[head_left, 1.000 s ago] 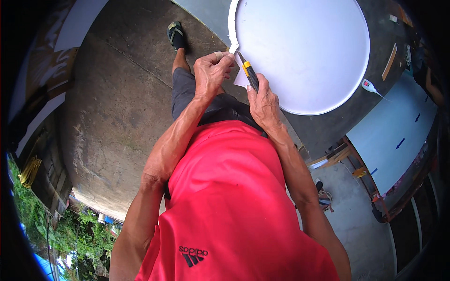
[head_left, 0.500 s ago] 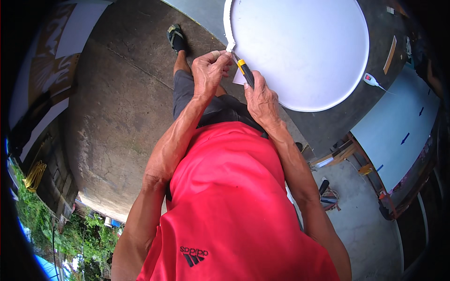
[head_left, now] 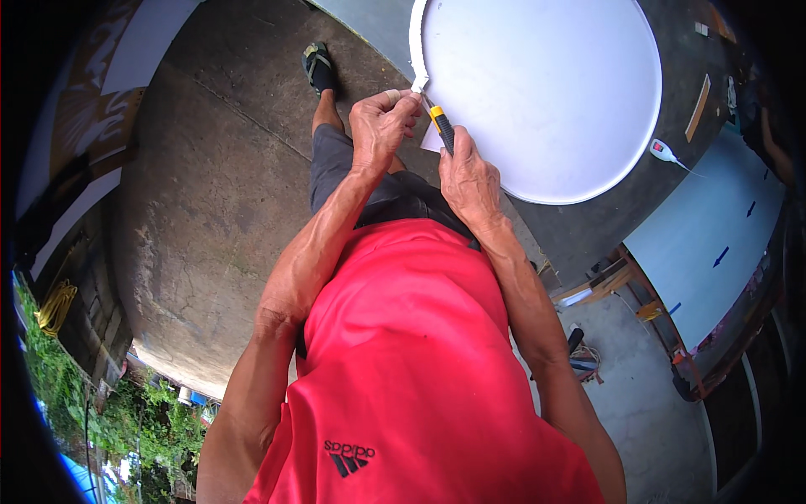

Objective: The person uses a utility knife to cut small strips of white material and then applies glue to attach them to a large white circular board. They repeatedly cut, align, and press the strips onto the board's edge, working on one section at a time.

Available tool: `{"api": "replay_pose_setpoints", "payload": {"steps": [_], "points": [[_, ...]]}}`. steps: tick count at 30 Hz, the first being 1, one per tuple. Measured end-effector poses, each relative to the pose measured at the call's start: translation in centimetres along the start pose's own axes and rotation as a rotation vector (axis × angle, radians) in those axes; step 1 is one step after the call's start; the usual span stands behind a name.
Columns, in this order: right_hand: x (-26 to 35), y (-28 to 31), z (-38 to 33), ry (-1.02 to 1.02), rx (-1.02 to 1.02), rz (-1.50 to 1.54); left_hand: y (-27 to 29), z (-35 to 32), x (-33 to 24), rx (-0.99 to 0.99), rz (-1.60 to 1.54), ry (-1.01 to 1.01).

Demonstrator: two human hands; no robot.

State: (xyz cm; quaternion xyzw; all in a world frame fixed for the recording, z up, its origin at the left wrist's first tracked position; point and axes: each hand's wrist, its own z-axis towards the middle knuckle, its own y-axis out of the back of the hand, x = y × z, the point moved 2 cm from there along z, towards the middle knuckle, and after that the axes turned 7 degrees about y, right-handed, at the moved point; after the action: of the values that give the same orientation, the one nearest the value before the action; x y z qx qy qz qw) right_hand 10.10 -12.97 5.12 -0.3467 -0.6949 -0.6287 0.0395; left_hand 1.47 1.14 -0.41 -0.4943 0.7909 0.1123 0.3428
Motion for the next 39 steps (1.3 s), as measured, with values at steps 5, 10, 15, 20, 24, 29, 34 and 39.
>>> {"api": "replay_pose_setpoints", "payload": {"steps": [5, 10, 15, 20, 24, 29, 34, 39], "points": [[-0.04, -0.01, 0.17, 0.002, 0.010, -0.009, 0.03, 0.19, 0.15, -0.007, -0.023, -0.030], [-0.08, -0.04, 0.15, 0.002, 0.006, -0.006, 0.02, 0.11, 0.02, -0.014, -0.013, -0.040], [-0.11, -0.03, 0.23, -0.004, 0.007, -0.002, -0.02, 0.05, -0.05, -0.015, -0.014, -0.038], [0.24, 0.19, 0.27, -0.114, 0.041, 0.055, 0.03, 0.23, 0.20, -0.027, -0.010, -0.040], [0.11, 0.07, 0.26, -0.105, 0.027, 0.055, 0.03, 0.28, 0.27, -0.028, -0.013, -0.043], [-0.04, -0.11, 0.24, -0.083, 0.017, 0.045, -0.09, 0.16, 0.16, -0.022, -0.024, -0.046], [-0.17, -0.23, 0.22, -0.051, 0.014, 0.016, -0.02, 0.30, 0.39, -0.015, -0.021, -0.055], [-0.07, -0.03, 0.30, -0.049, 0.012, 0.023, -0.09, 0.17, 0.18, -0.013, -0.015, -0.053]]}}
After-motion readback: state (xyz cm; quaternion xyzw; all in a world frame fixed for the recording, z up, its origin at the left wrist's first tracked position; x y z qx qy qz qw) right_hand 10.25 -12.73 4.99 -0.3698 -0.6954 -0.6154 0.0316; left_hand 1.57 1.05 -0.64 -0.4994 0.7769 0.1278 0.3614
